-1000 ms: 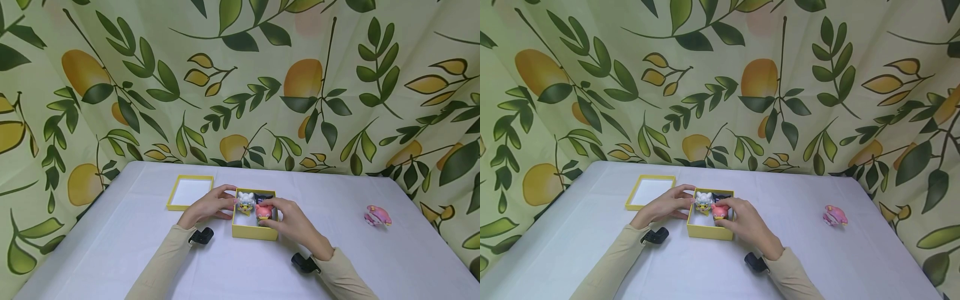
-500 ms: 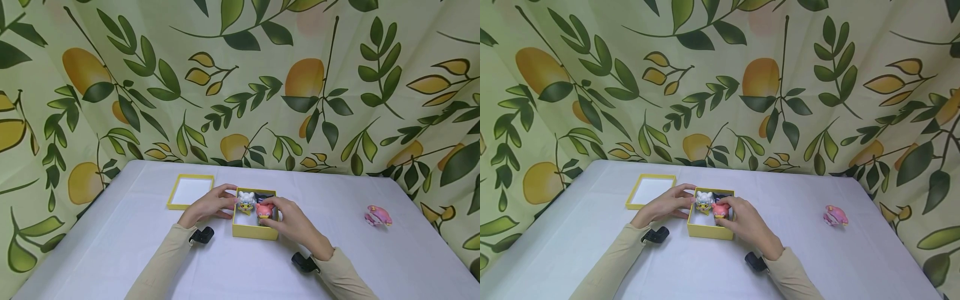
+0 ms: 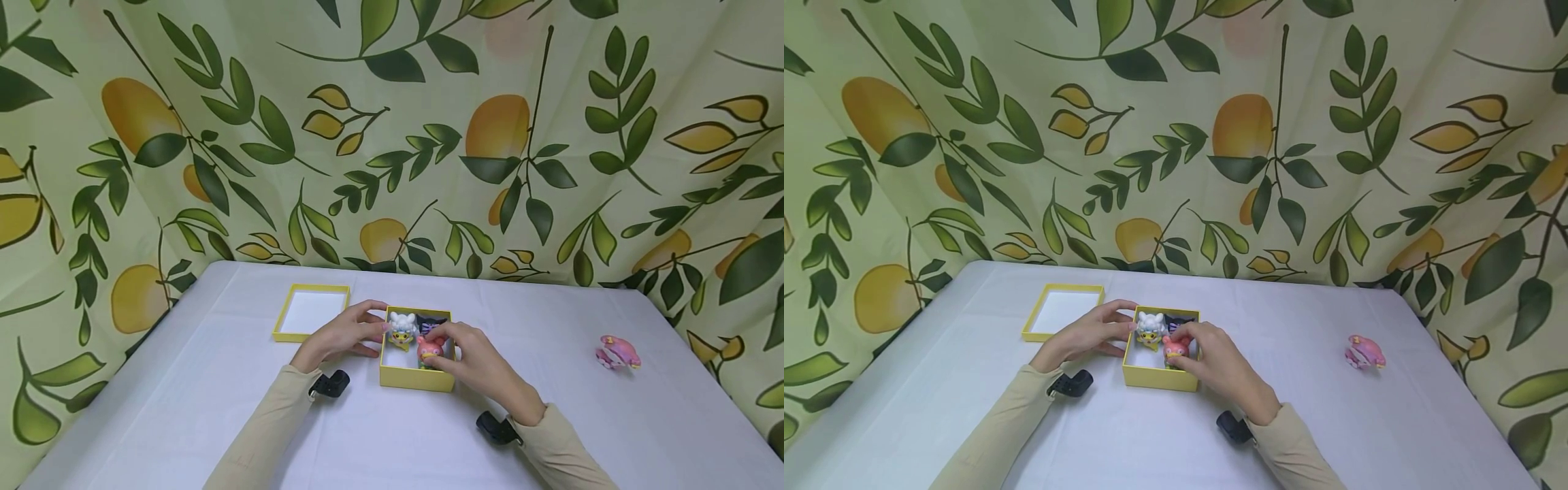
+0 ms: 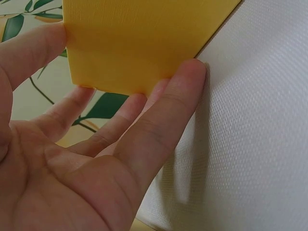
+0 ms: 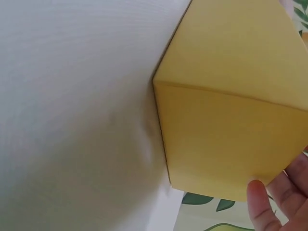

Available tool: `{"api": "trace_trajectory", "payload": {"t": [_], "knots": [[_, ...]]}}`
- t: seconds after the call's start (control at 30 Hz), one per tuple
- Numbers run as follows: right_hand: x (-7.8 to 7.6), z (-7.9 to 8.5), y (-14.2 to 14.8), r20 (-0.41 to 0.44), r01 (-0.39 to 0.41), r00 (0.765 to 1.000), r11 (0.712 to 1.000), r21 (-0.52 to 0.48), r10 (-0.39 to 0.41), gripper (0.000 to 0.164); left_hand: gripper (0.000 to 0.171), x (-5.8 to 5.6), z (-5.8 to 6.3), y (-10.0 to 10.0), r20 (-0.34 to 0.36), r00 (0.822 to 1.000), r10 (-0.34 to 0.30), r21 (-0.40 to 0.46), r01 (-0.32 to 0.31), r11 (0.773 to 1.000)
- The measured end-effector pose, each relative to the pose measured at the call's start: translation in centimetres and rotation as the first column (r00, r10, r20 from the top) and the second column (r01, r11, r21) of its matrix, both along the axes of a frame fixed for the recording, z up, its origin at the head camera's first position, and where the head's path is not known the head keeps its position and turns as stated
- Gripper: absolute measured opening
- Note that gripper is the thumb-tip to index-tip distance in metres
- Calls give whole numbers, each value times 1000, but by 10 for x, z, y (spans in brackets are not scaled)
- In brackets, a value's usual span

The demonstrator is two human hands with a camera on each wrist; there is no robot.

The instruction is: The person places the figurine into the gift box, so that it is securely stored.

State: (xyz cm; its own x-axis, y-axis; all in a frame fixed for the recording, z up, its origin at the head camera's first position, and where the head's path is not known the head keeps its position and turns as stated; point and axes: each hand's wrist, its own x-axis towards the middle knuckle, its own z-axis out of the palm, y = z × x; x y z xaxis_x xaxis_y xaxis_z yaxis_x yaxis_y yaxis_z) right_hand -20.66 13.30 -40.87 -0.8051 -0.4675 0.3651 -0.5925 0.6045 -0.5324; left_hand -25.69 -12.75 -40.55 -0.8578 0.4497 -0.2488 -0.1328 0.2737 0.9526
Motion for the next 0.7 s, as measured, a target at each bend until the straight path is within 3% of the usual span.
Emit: {"api": "trace_trajectory", "payload": {"t": [0.17,0.53,0.7], "knots": [[-1,1,1,-7,-25,1000,1000,-2,25,28,53,-1,-1,0,-4,1000,-6,4,6,1000],[2,7,2,78,-27,997,997,65,22,43,53,0,0,1,-6,1000,-1,-2,1,1000],[2,8,0,103,-17,995,995,100,6,43,52,-1,-1,0,1,1000,-2,3,2,1000]]}}
